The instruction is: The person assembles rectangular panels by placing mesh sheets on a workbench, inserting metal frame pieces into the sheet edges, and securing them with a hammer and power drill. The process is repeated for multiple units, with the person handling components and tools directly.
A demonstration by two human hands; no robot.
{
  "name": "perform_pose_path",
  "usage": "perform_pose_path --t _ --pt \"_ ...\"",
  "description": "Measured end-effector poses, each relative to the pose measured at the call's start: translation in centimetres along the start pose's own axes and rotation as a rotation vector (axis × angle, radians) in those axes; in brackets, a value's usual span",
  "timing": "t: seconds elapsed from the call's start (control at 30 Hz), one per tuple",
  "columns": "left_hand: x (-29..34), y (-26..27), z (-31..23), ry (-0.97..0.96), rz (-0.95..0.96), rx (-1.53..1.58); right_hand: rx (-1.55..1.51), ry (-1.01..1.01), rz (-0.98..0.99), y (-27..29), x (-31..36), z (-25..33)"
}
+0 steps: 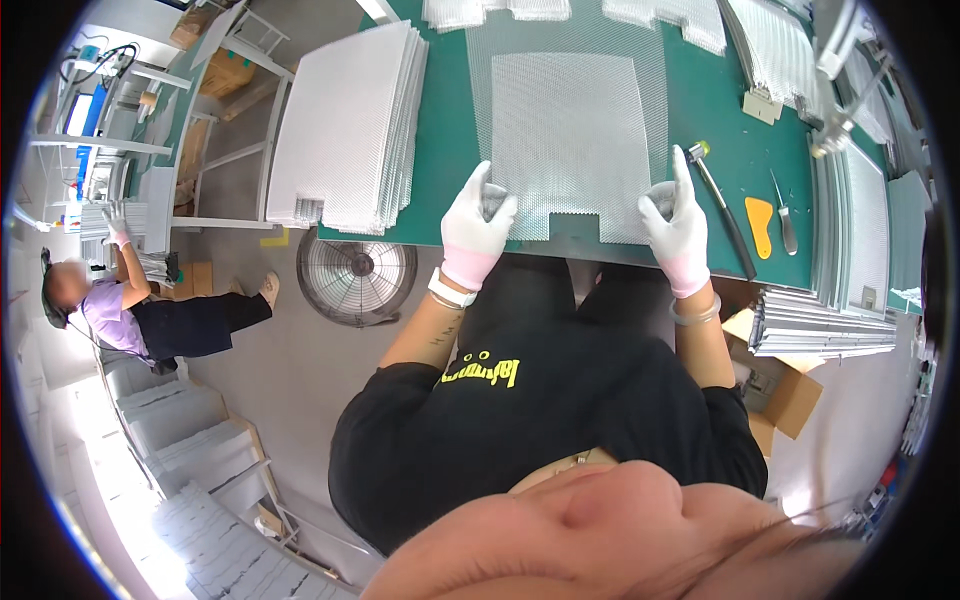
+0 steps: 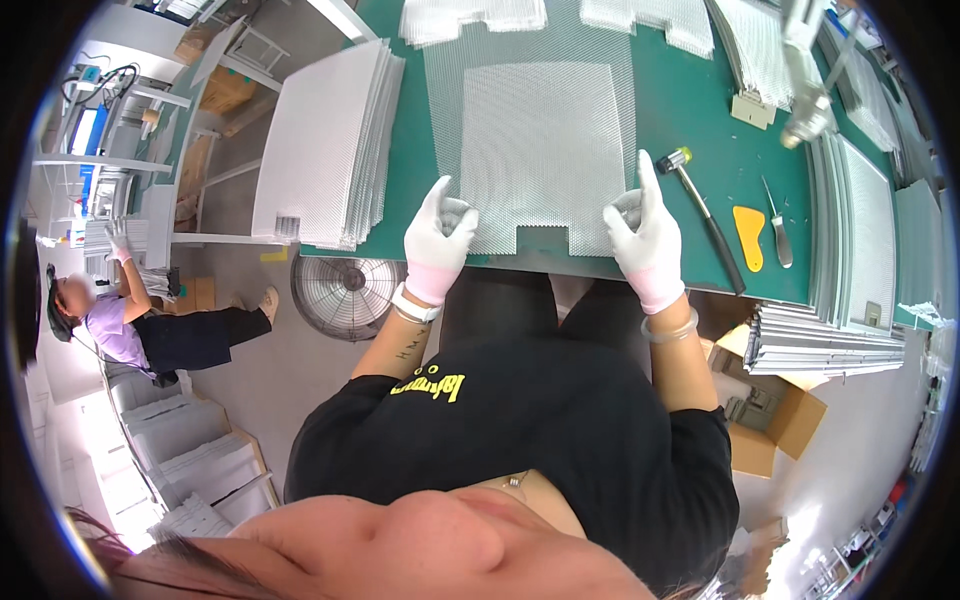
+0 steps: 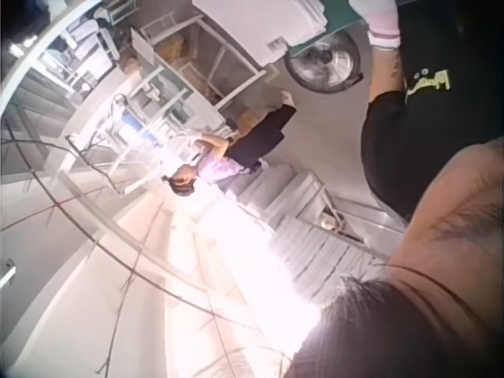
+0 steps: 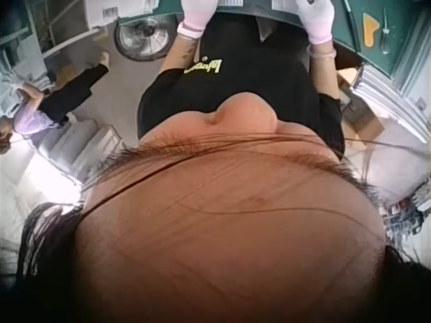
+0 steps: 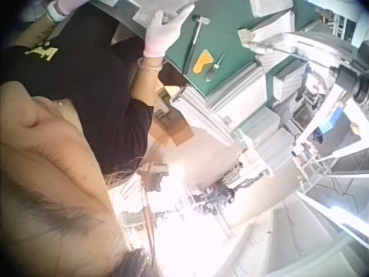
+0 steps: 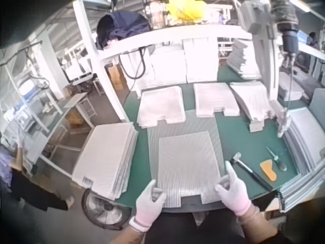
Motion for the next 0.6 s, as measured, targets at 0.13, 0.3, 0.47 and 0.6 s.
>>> perform_pose_path --t 0.13,0.3,0.47,0.6 --pt "0.1 -0.4 -0.2 -0.036 0.115 -0.347 0.031 -0.093 0.014 -0.5 -0.1 -2.5" --pt "0.2 -1.5 1.9 0.03 0.166 -0.294 0.084 -0.141 0.054 -1.3 -0.5 -4.4" --pt "0.1 -1.6 2.0 0.009 0.19 -0.377 0.129 -0.156 0.055 -1.8 -0.4 -5.1" --pt "0.3 -1.5 1.5 -0.018 0.205 -0.442 0.221 -0.105 0.039 -2.2 -0.4 -4.9"
Point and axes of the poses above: each hand's wrist, its own x-axis away from the middle knuckle, its own y-axis out of the back of the hand, z = x × y, the point moved 10 cm from there along -x, towards the middle knuckle, and after that the axes turned 7 degrees about -y, right-handed, at the moved point
